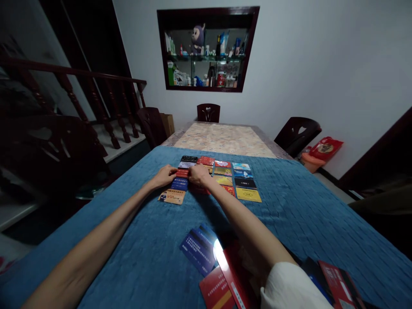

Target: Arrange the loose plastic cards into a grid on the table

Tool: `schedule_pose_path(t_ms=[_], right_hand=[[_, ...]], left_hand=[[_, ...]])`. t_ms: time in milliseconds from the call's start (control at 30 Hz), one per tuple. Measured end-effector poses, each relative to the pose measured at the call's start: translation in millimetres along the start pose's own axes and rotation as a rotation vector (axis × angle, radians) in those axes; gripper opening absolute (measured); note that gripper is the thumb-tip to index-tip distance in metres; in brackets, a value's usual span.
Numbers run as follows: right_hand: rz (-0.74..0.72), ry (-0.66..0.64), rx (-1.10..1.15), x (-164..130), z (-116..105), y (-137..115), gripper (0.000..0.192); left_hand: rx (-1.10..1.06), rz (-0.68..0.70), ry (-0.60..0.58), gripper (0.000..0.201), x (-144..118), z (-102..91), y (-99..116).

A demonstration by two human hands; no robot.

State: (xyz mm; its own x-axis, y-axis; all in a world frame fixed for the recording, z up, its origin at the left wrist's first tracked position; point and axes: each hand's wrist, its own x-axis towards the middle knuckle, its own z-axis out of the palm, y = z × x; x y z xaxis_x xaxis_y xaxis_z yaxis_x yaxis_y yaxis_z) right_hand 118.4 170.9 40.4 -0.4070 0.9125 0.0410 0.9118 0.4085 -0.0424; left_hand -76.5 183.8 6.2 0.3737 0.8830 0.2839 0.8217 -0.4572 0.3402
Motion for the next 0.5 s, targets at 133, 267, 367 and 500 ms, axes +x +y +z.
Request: schedule_pose_path(t_ms=[133, 267, 367, 500], right_hand=[[0.002, -0.006, -0.001, -0.8, -2.4, -0.4, 0.031], [0.011, -0.011, -0.008, -1.0, -3.6, -0.9, 0.031], [0.016, -0.011, -0.018, -0.9, -3.3, -1.6, 0.031], [0.015, -0.006, -0.027, -1.3, -3.0, -2.1, 0.031]], left_hand=[[0.001, 0.004, 0.017, 0.029, 0.5, 1.6, 0.8], [0.004, -0.007, 0.035, 0.031, 0.9, 3.6, 1.6], [0.006, -0.019, 0.050, 0.033, 0.4, 4.9, 2.4], [0.005, -0.034, 0.062, 0.034, -0.5, 5.8, 2.9]])
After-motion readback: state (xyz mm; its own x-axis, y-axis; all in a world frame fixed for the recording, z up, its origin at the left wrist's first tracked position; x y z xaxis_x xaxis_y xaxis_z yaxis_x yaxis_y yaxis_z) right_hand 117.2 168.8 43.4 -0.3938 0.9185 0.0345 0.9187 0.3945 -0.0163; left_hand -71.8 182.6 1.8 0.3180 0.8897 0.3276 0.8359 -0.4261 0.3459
